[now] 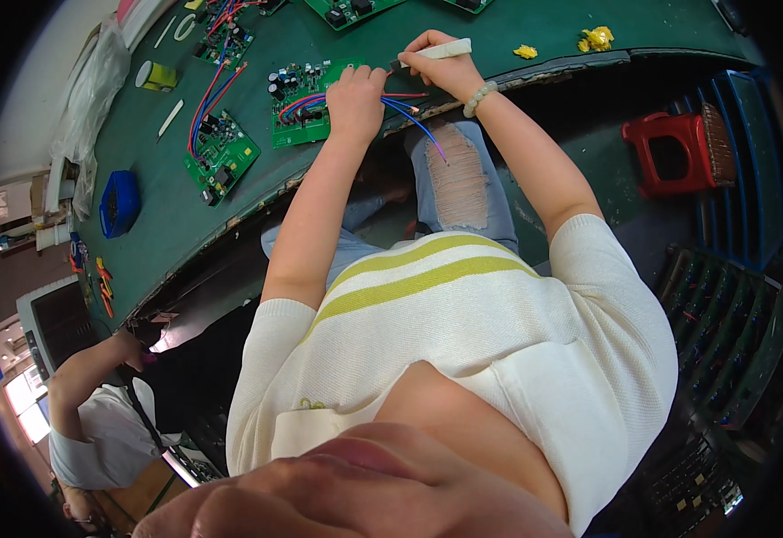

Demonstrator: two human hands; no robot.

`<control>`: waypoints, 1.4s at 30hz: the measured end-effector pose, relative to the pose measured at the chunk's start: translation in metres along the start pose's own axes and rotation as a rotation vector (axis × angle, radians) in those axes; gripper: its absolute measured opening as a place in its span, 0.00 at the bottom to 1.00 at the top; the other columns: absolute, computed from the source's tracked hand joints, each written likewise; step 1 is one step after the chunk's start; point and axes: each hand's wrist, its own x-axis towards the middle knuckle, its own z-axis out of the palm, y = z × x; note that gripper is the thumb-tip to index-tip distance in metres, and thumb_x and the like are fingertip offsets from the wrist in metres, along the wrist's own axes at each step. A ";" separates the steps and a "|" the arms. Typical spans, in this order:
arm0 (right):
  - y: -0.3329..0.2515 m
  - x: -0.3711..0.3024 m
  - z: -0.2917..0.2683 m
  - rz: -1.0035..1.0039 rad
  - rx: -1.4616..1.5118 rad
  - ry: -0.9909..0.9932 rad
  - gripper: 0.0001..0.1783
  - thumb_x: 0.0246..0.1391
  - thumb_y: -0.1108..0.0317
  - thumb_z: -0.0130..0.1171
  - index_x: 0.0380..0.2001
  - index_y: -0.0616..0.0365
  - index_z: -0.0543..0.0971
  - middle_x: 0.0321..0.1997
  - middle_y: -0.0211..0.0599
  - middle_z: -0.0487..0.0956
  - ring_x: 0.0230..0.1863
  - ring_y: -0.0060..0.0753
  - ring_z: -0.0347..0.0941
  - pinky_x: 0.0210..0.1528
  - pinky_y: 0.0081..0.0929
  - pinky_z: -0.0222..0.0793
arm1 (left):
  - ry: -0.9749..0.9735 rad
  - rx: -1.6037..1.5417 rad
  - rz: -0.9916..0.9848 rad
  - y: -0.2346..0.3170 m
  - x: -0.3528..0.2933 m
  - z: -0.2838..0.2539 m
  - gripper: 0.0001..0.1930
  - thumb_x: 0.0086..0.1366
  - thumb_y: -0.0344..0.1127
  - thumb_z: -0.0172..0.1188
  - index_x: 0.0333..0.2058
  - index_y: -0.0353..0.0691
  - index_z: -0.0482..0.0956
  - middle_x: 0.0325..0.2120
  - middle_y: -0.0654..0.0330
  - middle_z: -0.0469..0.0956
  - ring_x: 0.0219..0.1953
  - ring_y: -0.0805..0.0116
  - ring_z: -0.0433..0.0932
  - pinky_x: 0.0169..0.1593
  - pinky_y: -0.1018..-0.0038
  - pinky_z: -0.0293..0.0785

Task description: Assembling and inspecting printed circuit boards (PCBs) by connecting wires and checking components.

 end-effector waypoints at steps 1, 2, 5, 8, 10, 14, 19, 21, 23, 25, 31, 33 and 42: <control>0.000 0.001 0.001 -0.009 -0.024 -0.006 0.10 0.50 0.67 0.64 0.29 0.58 0.74 0.21 0.29 0.76 0.15 0.11 0.64 0.16 0.11 0.58 | -0.012 -0.008 -0.011 0.000 0.000 0.000 0.03 0.48 0.31 0.58 0.23 0.44 0.74 0.22 0.62 0.72 0.31 0.63 0.74 0.31 0.67 0.70; 0.000 0.001 0.000 -0.008 -0.023 -0.007 0.10 0.50 0.67 0.64 0.29 0.58 0.74 0.21 0.29 0.76 0.15 0.11 0.64 0.16 0.11 0.58 | -0.013 -0.007 -0.011 -0.001 -0.001 0.000 0.03 0.48 0.31 0.58 0.23 0.44 0.74 0.22 0.62 0.72 0.31 0.63 0.74 0.31 0.67 0.70; 0.000 0.003 -0.001 0.000 -0.014 -0.041 0.09 0.50 0.67 0.64 0.29 0.58 0.74 0.20 0.28 0.76 0.15 0.11 0.64 0.16 0.11 0.57 | -0.012 -0.039 -0.010 -0.003 -0.003 0.003 0.02 0.47 0.31 0.58 0.21 0.43 0.75 0.22 0.61 0.72 0.31 0.62 0.74 0.31 0.67 0.70; 0.001 0.006 0.000 -0.019 -0.011 -0.074 0.10 0.49 0.66 0.65 0.28 0.58 0.74 0.19 0.28 0.75 0.14 0.11 0.63 0.15 0.12 0.56 | 0.002 -0.074 -0.016 -0.003 -0.004 0.003 0.02 0.47 0.31 0.58 0.19 0.41 0.76 0.22 0.61 0.72 0.31 0.62 0.73 0.31 0.67 0.69; 0.000 0.009 0.000 0.012 -0.099 -0.152 0.11 0.47 0.67 0.66 0.26 0.58 0.73 0.20 0.28 0.75 0.16 0.12 0.64 0.17 0.14 0.58 | -0.040 -0.035 -0.012 -0.004 -0.003 0.001 0.08 0.45 0.28 0.61 0.27 0.46 0.83 0.23 0.62 0.72 0.32 0.62 0.74 0.31 0.67 0.71; 0.015 0.020 -0.006 -0.183 -0.221 -0.121 0.11 0.43 0.68 0.66 0.24 0.58 0.72 0.21 0.27 0.75 0.20 0.14 0.66 0.21 0.16 0.60 | -0.065 -0.027 -0.009 -0.005 -0.002 0.003 0.06 0.46 0.29 0.61 0.26 0.46 0.84 0.22 0.62 0.72 0.31 0.63 0.73 0.31 0.67 0.70; 0.013 0.014 0.000 -0.224 -0.351 -0.051 0.12 0.38 0.67 0.65 0.21 0.58 0.71 0.18 0.28 0.72 0.22 0.17 0.66 0.23 0.20 0.62 | -0.063 -0.057 -0.009 -0.006 -0.002 0.001 0.08 0.45 0.28 0.60 0.26 0.46 0.84 0.22 0.63 0.71 0.31 0.63 0.73 0.31 0.67 0.70; 0.012 0.012 0.000 -0.211 -0.345 -0.034 0.12 0.38 0.67 0.65 0.21 0.58 0.71 0.18 0.28 0.72 0.22 0.17 0.66 0.23 0.20 0.62 | -0.047 -0.077 -0.006 -0.006 -0.003 0.002 0.08 0.45 0.28 0.60 0.26 0.46 0.84 0.22 0.63 0.71 0.31 0.63 0.73 0.31 0.67 0.70; 0.013 0.012 -0.002 -0.196 -0.343 -0.011 0.12 0.38 0.67 0.65 0.21 0.58 0.70 0.18 0.27 0.72 0.22 0.17 0.66 0.23 0.20 0.62 | -0.029 -0.103 0.001 -0.006 -0.002 0.003 0.09 0.45 0.28 0.60 0.27 0.45 0.84 0.22 0.63 0.71 0.31 0.63 0.73 0.31 0.67 0.70; 0.015 0.013 -0.003 -0.220 -0.360 0.023 0.13 0.38 0.67 0.66 0.22 0.57 0.71 0.18 0.27 0.72 0.22 0.17 0.66 0.23 0.19 0.62 | -0.053 -0.085 -0.010 -0.006 -0.002 0.002 0.09 0.45 0.27 0.60 0.27 0.45 0.84 0.22 0.63 0.71 0.31 0.63 0.73 0.31 0.66 0.70; -0.005 0.006 0.003 -0.025 -0.192 -0.054 0.12 0.45 0.67 0.65 0.23 0.57 0.70 0.19 0.24 0.72 0.21 0.12 0.64 0.21 0.16 0.58 | -0.021 -0.111 -0.011 -0.008 -0.004 0.005 0.09 0.44 0.27 0.60 0.26 0.45 0.84 0.23 0.62 0.71 0.31 0.62 0.73 0.31 0.66 0.70; 0.011 0.010 0.000 -0.123 -0.279 -0.030 0.12 0.45 0.67 0.65 0.23 0.57 0.70 0.19 0.24 0.72 0.20 0.12 0.64 0.20 0.15 0.58 | -0.016 -0.107 -0.017 -0.006 -0.004 0.005 0.09 0.44 0.27 0.60 0.26 0.44 0.84 0.23 0.62 0.71 0.31 0.62 0.73 0.31 0.66 0.69; 0.005 0.003 0.001 -0.096 -0.213 -0.006 0.14 0.44 0.65 0.67 0.23 0.58 0.71 0.19 0.27 0.74 0.21 0.14 0.67 0.22 0.18 0.63 | 0.038 -0.104 0.015 -0.008 -0.006 0.008 0.02 0.44 0.29 0.57 0.20 0.42 0.76 0.21 0.59 0.70 0.29 0.62 0.72 0.32 0.67 0.68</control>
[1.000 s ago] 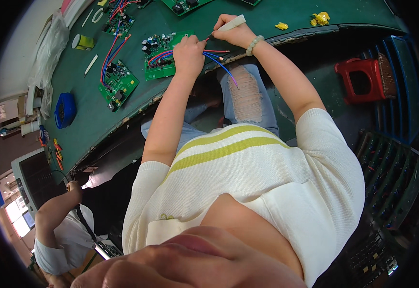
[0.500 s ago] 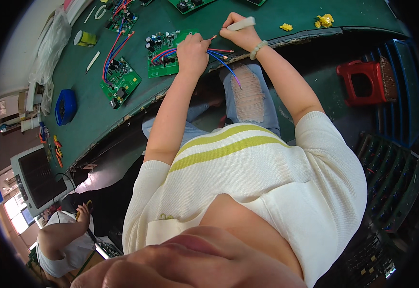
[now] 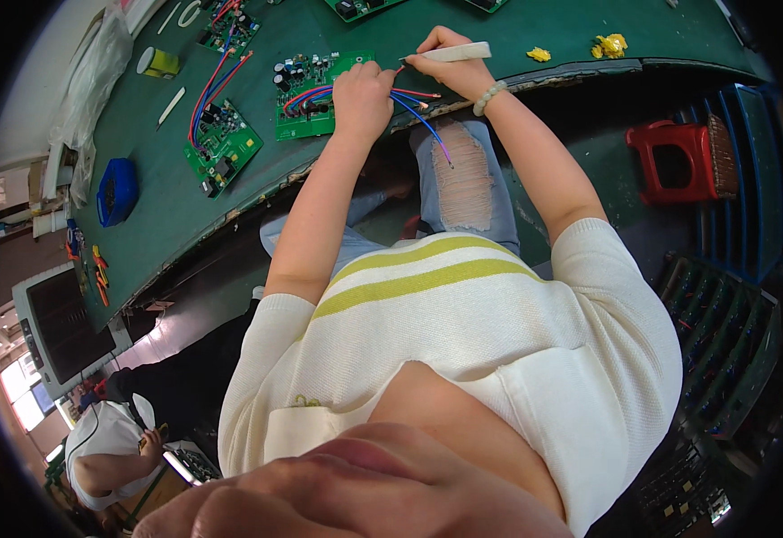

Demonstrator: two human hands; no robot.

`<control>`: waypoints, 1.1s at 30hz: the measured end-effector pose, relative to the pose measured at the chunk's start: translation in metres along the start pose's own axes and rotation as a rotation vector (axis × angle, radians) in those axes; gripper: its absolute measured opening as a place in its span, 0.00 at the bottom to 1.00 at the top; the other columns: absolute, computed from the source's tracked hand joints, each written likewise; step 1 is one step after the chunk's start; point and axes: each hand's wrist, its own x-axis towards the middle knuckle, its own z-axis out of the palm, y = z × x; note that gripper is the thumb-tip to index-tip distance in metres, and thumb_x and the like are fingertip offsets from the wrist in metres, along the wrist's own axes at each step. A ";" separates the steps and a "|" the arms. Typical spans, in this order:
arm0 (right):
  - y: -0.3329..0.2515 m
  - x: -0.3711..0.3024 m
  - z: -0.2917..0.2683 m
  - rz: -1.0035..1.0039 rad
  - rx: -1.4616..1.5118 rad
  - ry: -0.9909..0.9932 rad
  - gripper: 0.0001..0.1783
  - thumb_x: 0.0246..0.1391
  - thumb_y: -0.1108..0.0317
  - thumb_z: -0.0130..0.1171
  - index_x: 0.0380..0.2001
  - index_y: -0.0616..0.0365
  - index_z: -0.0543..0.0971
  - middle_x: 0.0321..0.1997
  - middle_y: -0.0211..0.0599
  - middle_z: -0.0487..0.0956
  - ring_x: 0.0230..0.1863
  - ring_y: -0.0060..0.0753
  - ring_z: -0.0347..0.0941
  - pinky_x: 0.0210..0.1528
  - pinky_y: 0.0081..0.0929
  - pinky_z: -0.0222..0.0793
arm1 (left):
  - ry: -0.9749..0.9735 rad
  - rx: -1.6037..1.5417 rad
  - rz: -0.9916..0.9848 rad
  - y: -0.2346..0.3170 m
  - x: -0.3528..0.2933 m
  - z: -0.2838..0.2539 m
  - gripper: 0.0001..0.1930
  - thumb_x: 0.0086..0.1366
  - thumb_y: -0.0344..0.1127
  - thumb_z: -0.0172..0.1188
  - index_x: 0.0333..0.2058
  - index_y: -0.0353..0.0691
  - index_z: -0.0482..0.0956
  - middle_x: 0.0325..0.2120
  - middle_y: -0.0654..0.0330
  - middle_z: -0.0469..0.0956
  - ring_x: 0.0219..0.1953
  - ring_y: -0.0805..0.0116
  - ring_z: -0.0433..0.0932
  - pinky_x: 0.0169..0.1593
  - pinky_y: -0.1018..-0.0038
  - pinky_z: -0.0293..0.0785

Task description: Assembling and inspecting printed circuit boards (PCBs) by connecting wires and checking components.

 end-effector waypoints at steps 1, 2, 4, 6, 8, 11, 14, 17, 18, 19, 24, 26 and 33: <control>-0.001 -0.002 -0.001 0.038 0.000 -0.060 0.14 0.44 0.65 0.67 0.23 0.59 0.72 0.20 0.27 0.75 0.21 0.14 0.68 0.23 0.18 0.63 | -0.004 0.004 0.001 0.001 0.000 0.000 0.02 0.45 0.29 0.57 0.21 0.42 0.76 0.22 0.59 0.71 0.29 0.62 0.73 0.33 0.67 0.67; 0.005 0.000 0.003 -0.100 -0.118 -0.015 0.13 0.44 0.65 0.67 0.24 0.59 0.72 0.20 0.27 0.75 0.22 0.15 0.69 0.23 0.18 0.64 | -0.005 -0.001 -0.001 0.002 0.000 0.000 0.02 0.45 0.29 0.57 0.21 0.42 0.76 0.22 0.59 0.71 0.29 0.62 0.73 0.33 0.67 0.67; 0.007 -0.001 0.003 -0.109 -0.171 0.005 0.13 0.44 0.65 0.67 0.24 0.59 0.72 0.20 0.27 0.75 0.22 0.15 0.69 0.23 0.18 0.64 | -0.053 0.059 -0.028 0.002 0.001 -0.001 0.09 0.43 0.27 0.58 0.27 0.44 0.81 0.22 0.60 0.71 0.29 0.61 0.73 0.32 0.65 0.68; 0.010 0.001 0.004 -0.124 -0.220 0.023 0.13 0.44 0.65 0.67 0.24 0.59 0.73 0.20 0.27 0.75 0.22 0.15 0.69 0.23 0.18 0.64 | -0.049 0.055 -0.028 0.004 0.000 0.000 0.05 0.45 0.29 0.57 0.24 0.43 0.78 0.22 0.60 0.71 0.30 0.61 0.73 0.33 0.66 0.67; 0.011 0.001 0.006 -0.224 -0.206 0.147 0.13 0.44 0.65 0.67 0.24 0.59 0.72 0.20 0.28 0.75 0.21 0.16 0.69 0.23 0.18 0.64 | -0.043 0.057 -0.032 0.004 0.000 0.001 0.02 0.46 0.30 0.56 0.20 0.42 0.76 0.21 0.60 0.71 0.30 0.62 0.73 0.35 0.67 0.66; 0.005 0.002 0.000 -0.006 0.062 0.027 0.13 0.44 0.65 0.67 0.24 0.59 0.72 0.21 0.28 0.76 0.23 0.16 0.69 0.24 0.18 0.65 | -0.009 0.062 -0.014 0.002 -0.002 0.003 0.02 0.45 0.30 0.56 0.21 0.41 0.77 0.22 0.60 0.72 0.33 0.61 0.72 0.36 0.67 0.65; 0.005 0.001 0.004 -0.049 -0.036 -0.005 0.13 0.44 0.64 0.67 0.25 0.59 0.73 0.21 0.28 0.76 0.23 0.16 0.70 0.24 0.18 0.65 | 0.034 0.074 -0.003 0.002 0.000 0.004 0.03 0.45 0.30 0.56 0.21 0.41 0.77 0.23 0.59 0.73 0.35 0.60 0.71 0.36 0.66 0.65; 0.008 0.001 0.008 -0.146 -0.179 0.030 0.12 0.44 0.64 0.67 0.25 0.59 0.74 0.21 0.29 0.76 0.23 0.17 0.70 0.24 0.19 0.65 | 0.019 0.096 -0.012 0.002 0.001 0.002 0.03 0.45 0.30 0.56 0.20 0.40 0.77 0.23 0.58 0.73 0.35 0.60 0.70 0.36 0.66 0.65; 0.008 -0.001 0.008 -0.133 -0.194 0.042 0.12 0.44 0.64 0.67 0.25 0.59 0.74 0.22 0.30 0.77 0.24 0.17 0.71 0.25 0.19 0.65 | -0.034 0.111 -0.042 0.004 0.001 0.002 0.04 0.44 0.30 0.58 0.22 0.41 0.78 0.24 0.59 0.74 0.36 0.59 0.71 0.37 0.65 0.66; 0.007 -0.001 0.008 -0.123 -0.208 0.057 0.13 0.44 0.64 0.67 0.25 0.59 0.74 0.22 0.30 0.77 0.24 0.17 0.71 0.26 0.19 0.66 | -0.085 0.128 -0.071 0.004 0.002 0.002 0.05 0.43 0.29 0.59 0.24 0.41 0.79 0.25 0.59 0.75 0.37 0.59 0.71 0.38 0.65 0.68; 0.007 0.002 0.003 -0.093 -0.031 0.078 0.12 0.46 0.66 0.67 0.25 0.58 0.73 0.22 0.26 0.75 0.24 0.13 0.68 0.25 0.16 0.63 | -0.101 0.123 -0.077 0.002 0.001 0.002 0.06 0.43 0.30 0.59 0.24 0.41 0.79 0.25 0.58 0.75 0.37 0.58 0.71 0.39 0.64 0.68; 0.003 0.000 0.001 -0.013 0.091 -0.006 0.12 0.46 0.67 0.67 0.25 0.59 0.73 0.21 0.26 0.75 0.23 0.13 0.68 0.25 0.16 0.63 | -0.108 0.111 -0.082 0.003 0.001 0.002 0.06 0.43 0.29 0.59 0.24 0.41 0.79 0.26 0.58 0.75 0.38 0.58 0.72 0.39 0.64 0.69; 0.023 0.006 0.006 -0.165 -0.105 0.121 0.12 0.45 0.67 0.67 0.25 0.59 0.72 0.20 0.26 0.74 0.22 0.14 0.68 0.23 0.16 0.63 | 0.034 0.042 -0.016 0.006 0.002 -0.001 0.02 0.45 0.29 0.56 0.19 0.40 0.77 0.23 0.60 0.72 0.35 0.60 0.70 0.36 0.66 0.65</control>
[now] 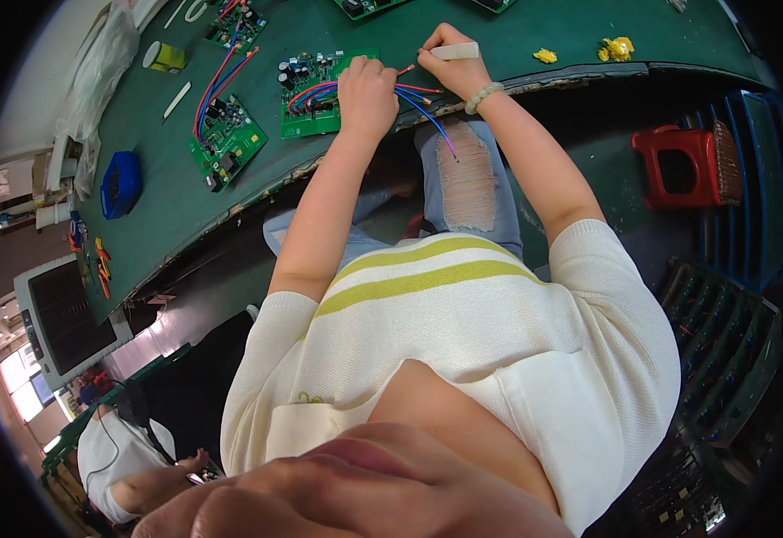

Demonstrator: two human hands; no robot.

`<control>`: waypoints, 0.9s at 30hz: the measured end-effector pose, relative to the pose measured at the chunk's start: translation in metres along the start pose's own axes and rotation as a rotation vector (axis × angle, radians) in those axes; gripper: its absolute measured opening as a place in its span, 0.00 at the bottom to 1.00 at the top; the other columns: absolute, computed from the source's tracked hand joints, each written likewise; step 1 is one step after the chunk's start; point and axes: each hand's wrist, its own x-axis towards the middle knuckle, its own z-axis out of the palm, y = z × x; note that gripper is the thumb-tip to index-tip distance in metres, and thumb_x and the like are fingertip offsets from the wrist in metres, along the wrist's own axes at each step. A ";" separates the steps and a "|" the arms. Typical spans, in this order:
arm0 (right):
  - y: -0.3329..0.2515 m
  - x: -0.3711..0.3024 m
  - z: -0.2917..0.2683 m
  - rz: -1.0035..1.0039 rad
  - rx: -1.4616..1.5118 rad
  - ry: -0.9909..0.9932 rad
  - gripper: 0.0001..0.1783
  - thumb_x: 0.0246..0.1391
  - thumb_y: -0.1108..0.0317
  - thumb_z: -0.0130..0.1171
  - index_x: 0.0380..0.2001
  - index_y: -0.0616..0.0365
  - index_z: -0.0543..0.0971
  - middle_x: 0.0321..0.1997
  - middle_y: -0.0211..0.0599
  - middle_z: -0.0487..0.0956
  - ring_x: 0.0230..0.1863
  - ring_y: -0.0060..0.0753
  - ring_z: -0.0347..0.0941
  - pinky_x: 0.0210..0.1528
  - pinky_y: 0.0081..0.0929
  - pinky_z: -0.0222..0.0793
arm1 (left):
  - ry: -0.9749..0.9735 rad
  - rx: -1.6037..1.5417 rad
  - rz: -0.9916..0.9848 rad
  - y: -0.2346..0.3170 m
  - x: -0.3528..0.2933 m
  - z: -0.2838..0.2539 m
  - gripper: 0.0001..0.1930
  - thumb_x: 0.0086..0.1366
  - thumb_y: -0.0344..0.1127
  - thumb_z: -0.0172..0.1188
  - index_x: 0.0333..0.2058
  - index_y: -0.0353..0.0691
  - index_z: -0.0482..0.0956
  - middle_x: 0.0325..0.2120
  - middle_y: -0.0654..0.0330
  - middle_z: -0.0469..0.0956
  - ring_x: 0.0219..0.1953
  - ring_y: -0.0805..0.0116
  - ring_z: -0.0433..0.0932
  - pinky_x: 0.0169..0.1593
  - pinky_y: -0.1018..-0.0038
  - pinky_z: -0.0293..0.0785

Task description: Assembling and inspecting printed circuit boards (PCBs) by connecting wires and checking components.

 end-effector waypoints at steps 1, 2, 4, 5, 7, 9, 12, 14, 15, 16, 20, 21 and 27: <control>-0.005 0.001 0.001 -0.028 0.020 0.029 0.12 0.46 0.68 0.67 0.25 0.58 0.72 0.20 0.24 0.74 0.22 0.12 0.66 0.23 0.14 0.61 | 0.008 -0.019 0.000 -0.001 -0.001 0.000 0.02 0.45 0.29 0.56 0.19 0.41 0.77 0.23 0.60 0.72 0.35 0.60 0.70 0.36 0.66 0.64; -0.010 0.001 0.000 -0.030 0.024 0.028 0.12 0.46 0.68 0.67 0.25 0.58 0.72 0.20 0.24 0.74 0.22 0.12 0.66 0.23 0.14 0.61 | 0.008 -0.015 0.000 -0.002 -0.002 -0.001 0.02 0.45 0.29 0.56 0.19 0.41 0.77 0.23 0.60 0.72 0.35 0.60 0.70 0.36 0.66 0.64; -0.023 -0.002 -0.010 0.183 0.252 -0.089 0.11 0.46 0.69 0.66 0.24 0.57 0.72 0.20 0.23 0.73 0.22 0.11 0.65 0.23 0.14 0.60 | 0.026 -0.066 -0.013 -0.002 -0.002 0.000 0.02 0.45 0.29 0.56 0.19 0.41 0.76 0.23 0.60 0.72 0.35 0.61 0.70 0.35 0.66 0.64; -0.026 -0.003 -0.010 0.172 0.224 -0.102 0.11 0.46 0.69 0.65 0.23 0.57 0.71 0.19 0.23 0.73 0.21 0.10 0.65 0.22 0.14 0.60 | 0.024 -0.069 -0.012 -0.002 -0.002 -0.001 0.02 0.45 0.29 0.56 0.19 0.41 0.76 0.23 0.60 0.72 0.35 0.61 0.70 0.35 0.66 0.64; -0.020 -0.003 -0.004 0.103 0.129 -0.134 0.11 0.45 0.68 0.65 0.24 0.58 0.72 0.19 0.25 0.73 0.22 0.13 0.67 0.22 0.16 0.61 | 0.056 -0.074 -0.015 -0.004 -0.001 -0.003 0.02 0.45 0.29 0.56 0.19 0.41 0.77 0.23 0.61 0.71 0.34 0.61 0.70 0.35 0.66 0.64; -0.016 -0.004 -0.005 0.056 -0.010 -0.172 0.11 0.43 0.67 0.65 0.23 0.58 0.72 0.19 0.27 0.74 0.22 0.15 0.69 0.23 0.19 0.63 | 0.065 -0.087 -0.007 -0.002 -0.001 -0.002 0.02 0.45 0.29 0.56 0.18 0.41 0.77 0.22 0.61 0.71 0.34 0.62 0.70 0.35 0.66 0.64; -0.023 -0.005 -0.003 0.069 -0.039 -0.117 0.13 0.45 0.68 0.66 0.22 0.58 0.70 0.19 0.25 0.73 0.21 0.12 0.65 0.21 0.16 0.59 | 0.064 -0.103 -0.005 -0.004 -0.003 -0.002 0.03 0.45 0.29 0.56 0.18 0.42 0.78 0.22 0.61 0.71 0.33 0.62 0.70 0.35 0.67 0.64; -0.013 -0.003 -0.005 0.012 -0.024 -0.056 0.13 0.45 0.68 0.66 0.22 0.58 0.70 0.19 0.25 0.73 0.21 0.12 0.65 0.21 0.16 0.59 | 0.053 -0.119 -0.002 -0.003 -0.001 -0.001 0.03 0.45 0.29 0.56 0.17 0.42 0.78 0.22 0.62 0.71 0.33 0.62 0.70 0.35 0.67 0.64; -0.008 -0.002 -0.006 -0.043 -0.012 0.002 0.12 0.45 0.69 0.65 0.22 0.58 0.70 0.19 0.25 0.73 0.21 0.12 0.66 0.21 0.17 0.59 | 0.053 -0.131 0.000 -0.003 0.000 0.000 0.03 0.45 0.29 0.57 0.17 0.42 0.79 0.22 0.62 0.71 0.33 0.62 0.71 0.35 0.67 0.64; -0.013 -0.002 -0.006 -0.040 -0.010 -0.001 0.12 0.45 0.69 0.65 0.22 0.58 0.70 0.19 0.25 0.73 0.21 0.12 0.66 0.21 0.17 0.59 | 0.049 -0.143 -0.005 -0.002 -0.001 -0.001 0.03 0.45 0.29 0.57 0.17 0.42 0.79 0.22 0.62 0.71 0.33 0.62 0.71 0.35 0.67 0.64; -0.021 -0.003 -0.005 0.090 0.167 -0.113 0.12 0.44 0.70 0.64 0.21 0.58 0.69 0.18 0.24 0.71 0.20 0.12 0.64 0.22 0.17 0.59 | 0.067 -0.173 -0.027 -0.004 -0.002 -0.003 0.02 0.44 0.29 0.58 0.17 0.42 0.79 0.21 0.62 0.72 0.33 0.62 0.71 0.34 0.66 0.64; -0.019 -0.004 -0.005 0.065 0.079 -0.148 0.11 0.43 0.69 0.64 0.21 0.58 0.70 0.18 0.26 0.72 0.20 0.14 0.66 0.22 0.18 0.61 | 0.056 -0.176 -0.028 -0.004 -0.003 -0.004 0.01 0.43 0.29 0.59 0.17 0.42 0.79 0.21 0.62 0.72 0.33 0.62 0.71 0.34 0.66 0.65; -0.007 -0.002 -0.005 -0.133 -0.092 -0.020 0.12 0.46 0.69 0.64 0.21 0.57 0.68 0.18 0.24 0.71 0.18 0.12 0.63 0.20 0.16 0.57 | 0.036 -0.169 -0.017 -0.005 -0.003 -0.002 0.06 0.42 0.27 0.61 0.23 0.42 0.80 0.23 0.63 0.73 0.33 0.61 0.71 0.35 0.66 0.67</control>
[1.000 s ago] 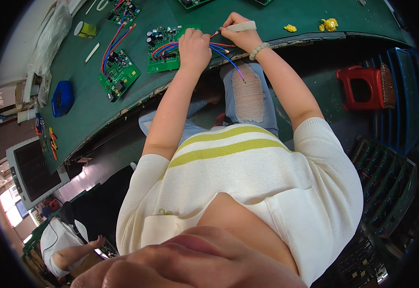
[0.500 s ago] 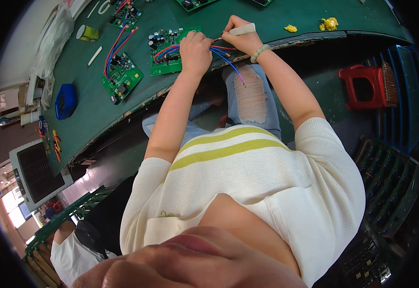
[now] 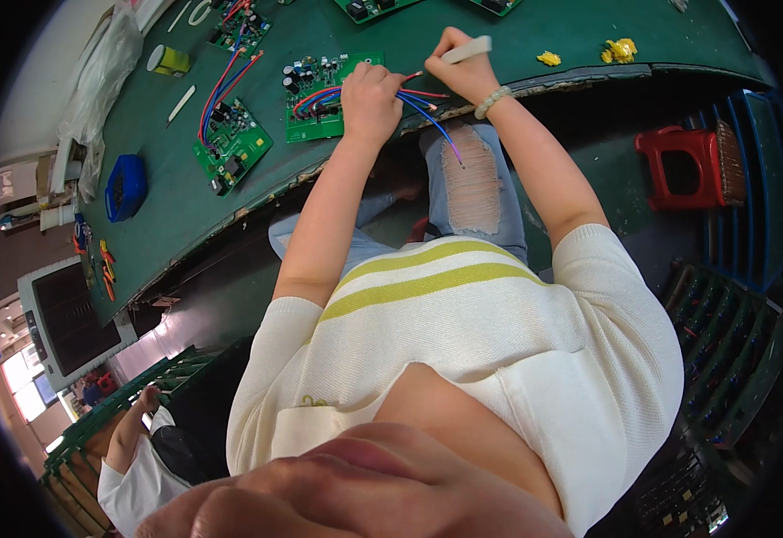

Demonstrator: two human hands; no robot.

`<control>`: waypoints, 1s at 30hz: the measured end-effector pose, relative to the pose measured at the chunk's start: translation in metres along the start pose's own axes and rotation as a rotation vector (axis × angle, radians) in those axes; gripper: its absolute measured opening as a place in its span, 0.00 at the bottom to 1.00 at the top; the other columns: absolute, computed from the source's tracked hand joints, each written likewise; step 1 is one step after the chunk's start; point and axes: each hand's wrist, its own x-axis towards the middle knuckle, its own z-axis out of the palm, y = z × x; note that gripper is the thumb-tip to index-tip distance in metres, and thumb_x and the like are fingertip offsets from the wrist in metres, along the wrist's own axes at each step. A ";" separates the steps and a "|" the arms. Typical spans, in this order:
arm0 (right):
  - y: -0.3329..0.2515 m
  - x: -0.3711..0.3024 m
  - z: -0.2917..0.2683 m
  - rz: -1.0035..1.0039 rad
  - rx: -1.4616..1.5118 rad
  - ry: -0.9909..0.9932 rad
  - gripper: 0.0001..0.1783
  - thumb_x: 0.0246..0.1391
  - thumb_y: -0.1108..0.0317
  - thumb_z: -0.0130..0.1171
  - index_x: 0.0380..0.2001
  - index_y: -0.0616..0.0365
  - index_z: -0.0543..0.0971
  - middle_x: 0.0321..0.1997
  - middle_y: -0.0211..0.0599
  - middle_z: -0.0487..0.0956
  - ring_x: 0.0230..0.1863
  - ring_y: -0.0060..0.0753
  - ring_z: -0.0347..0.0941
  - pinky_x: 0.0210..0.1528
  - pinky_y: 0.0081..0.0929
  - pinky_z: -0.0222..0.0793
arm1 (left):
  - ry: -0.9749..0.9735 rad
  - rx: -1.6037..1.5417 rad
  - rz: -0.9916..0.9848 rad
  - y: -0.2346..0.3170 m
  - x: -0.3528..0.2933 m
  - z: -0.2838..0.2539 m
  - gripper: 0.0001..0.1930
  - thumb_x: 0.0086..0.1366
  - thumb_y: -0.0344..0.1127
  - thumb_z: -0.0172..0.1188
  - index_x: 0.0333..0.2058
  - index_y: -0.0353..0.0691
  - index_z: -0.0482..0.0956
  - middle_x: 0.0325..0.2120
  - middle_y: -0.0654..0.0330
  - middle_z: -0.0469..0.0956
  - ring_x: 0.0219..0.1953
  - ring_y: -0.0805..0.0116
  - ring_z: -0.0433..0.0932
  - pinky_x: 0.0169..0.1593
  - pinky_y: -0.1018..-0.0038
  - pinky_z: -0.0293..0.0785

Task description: Assembling and inspecting printed circuit boards (PCBs) by connecting wires and checking components.

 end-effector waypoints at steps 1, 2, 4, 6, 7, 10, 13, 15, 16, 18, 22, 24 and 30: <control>-0.003 -0.001 -0.004 0.133 0.151 0.033 0.12 0.46 0.69 0.64 0.21 0.57 0.69 0.18 0.26 0.72 0.19 0.14 0.65 0.20 0.16 0.60 | -0.004 -0.013 -0.010 0.001 0.000 -0.001 0.08 0.43 0.25 0.61 0.26 0.43 0.81 0.23 0.63 0.74 0.33 0.62 0.72 0.35 0.65 0.68; -0.004 -0.001 -0.006 0.267 0.302 0.065 0.11 0.46 0.69 0.64 0.22 0.57 0.71 0.18 0.27 0.74 0.20 0.15 0.68 0.21 0.16 0.63 | -0.017 0.002 -0.003 0.002 0.000 -0.003 0.09 0.44 0.27 0.61 0.28 0.43 0.81 0.24 0.63 0.75 0.34 0.62 0.72 0.36 0.65 0.69; -0.005 -0.001 -0.009 0.292 0.392 0.057 0.11 0.46 0.69 0.64 0.22 0.57 0.71 0.18 0.27 0.74 0.20 0.15 0.69 0.22 0.15 0.63 | -0.009 0.025 0.003 -0.002 0.000 -0.001 0.09 0.45 0.28 0.61 0.29 0.43 0.81 0.24 0.63 0.75 0.34 0.62 0.72 0.36 0.65 0.68; -0.008 -0.002 -0.009 0.319 0.479 0.052 0.11 0.47 0.69 0.65 0.23 0.57 0.71 0.19 0.26 0.74 0.21 0.14 0.69 0.22 0.14 0.64 | -0.003 0.045 0.010 -0.002 -0.001 0.001 0.08 0.46 0.29 0.62 0.29 0.43 0.81 0.25 0.62 0.75 0.35 0.61 0.72 0.37 0.65 0.68; -0.011 -0.002 -0.006 0.268 0.425 0.059 0.11 0.47 0.69 0.65 0.23 0.56 0.70 0.18 0.26 0.74 0.19 0.13 0.67 0.19 0.13 0.60 | -0.047 0.103 -0.002 -0.001 0.000 0.001 0.08 0.46 0.29 0.61 0.29 0.43 0.81 0.25 0.62 0.75 0.35 0.61 0.71 0.37 0.64 0.67; -0.009 -0.003 -0.005 0.188 0.320 0.045 0.12 0.48 0.70 0.65 0.23 0.56 0.70 0.18 0.26 0.73 0.17 0.11 0.65 0.18 0.12 0.58 | -0.128 0.206 -0.022 0.002 0.003 0.003 0.07 0.46 0.29 0.60 0.28 0.42 0.79 0.25 0.61 0.75 0.36 0.60 0.71 0.37 0.64 0.66; -0.011 -0.002 -0.005 0.168 0.319 0.001 0.12 0.47 0.69 0.66 0.23 0.56 0.71 0.19 0.25 0.74 0.19 0.11 0.66 0.20 0.13 0.60 | -0.190 0.264 -0.034 0.003 0.005 0.003 0.06 0.45 0.29 0.59 0.26 0.42 0.78 0.25 0.60 0.74 0.36 0.59 0.71 0.37 0.64 0.66; -0.017 0.001 -0.006 0.245 0.161 -0.134 0.12 0.45 0.67 0.66 0.22 0.57 0.71 0.20 0.25 0.74 0.22 0.12 0.67 0.23 0.15 0.62 | -0.225 0.259 -0.035 0.002 0.003 0.002 0.06 0.44 0.29 0.59 0.25 0.42 0.76 0.26 0.59 0.74 0.37 0.59 0.70 0.37 0.64 0.66; -0.016 0.002 -0.003 0.184 0.221 -0.133 0.12 0.45 0.67 0.66 0.23 0.57 0.71 0.20 0.25 0.73 0.22 0.12 0.66 0.24 0.15 0.62 | -0.223 0.246 -0.035 0.002 0.003 0.001 0.06 0.43 0.29 0.59 0.25 0.42 0.76 0.26 0.59 0.74 0.37 0.58 0.70 0.37 0.64 0.66; -0.016 0.002 -0.004 0.230 0.188 -0.179 0.11 0.45 0.68 0.65 0.23 0.58 0.71 0.20 0.25 0.73 0.22 0.13 0.66 0.24 0.16 0.61 | -0.200 0.237 -0.030 0.002 0.003 0.003 0.06 0.43 0.30 0.60 0.24 0.42 0.76 0.25 0.59 0.74 0.36 0.58 0.71 0.37 0.64 0.66; -0.006 0.004 -0.002 0.188 0.170 -0.111 0.10 0.44 0.70 0.64 0.23 0.58 0.71 0.20 0.25 0.73 0.23 0.13 0.66 0.24 0.17 0.62 | -0.200 0.212 -0.033 0.003 0.005 0.001 0.05 0.42 0.29 0.59 0.23 0.42 0.76 0.25 0.58 0.73 0.36 0.57 0.71 0.37 0.64 0.67; -0.007 0.002 -0.002 0.192 0.150 -0.081 0.10 0.44 0.70 0.64 0.23 0.58 0.71 0.20 0.25 0.73 0.23 0.14 0.66 0.24 0.17 0.62 | -0.154 0.204 -0.022 0.003 0.003 0.002 0.04 0.43 0.29 0.59 0.22 0.41 0.76 0.24 0.58 0.73 0.37 0.56 0.72 0.37 0.64 0.67; -0.019 0.001 -0.004 0.226 0.208 -0.121 0.11 0.44 0.70 0.65 0.22 0.58 0.71 0.20 0.26 0.73 0.22 0.13 0.65 0.23 0.17 0.61 | -0.136 0.194 -0.045 0.003 0.001 0.000 0.03 0.44 0.28 0.58 0.21 0.40 0.76 0.24 0.58 0.73 0.37 0.56 0.72 0.38 0.63 0.68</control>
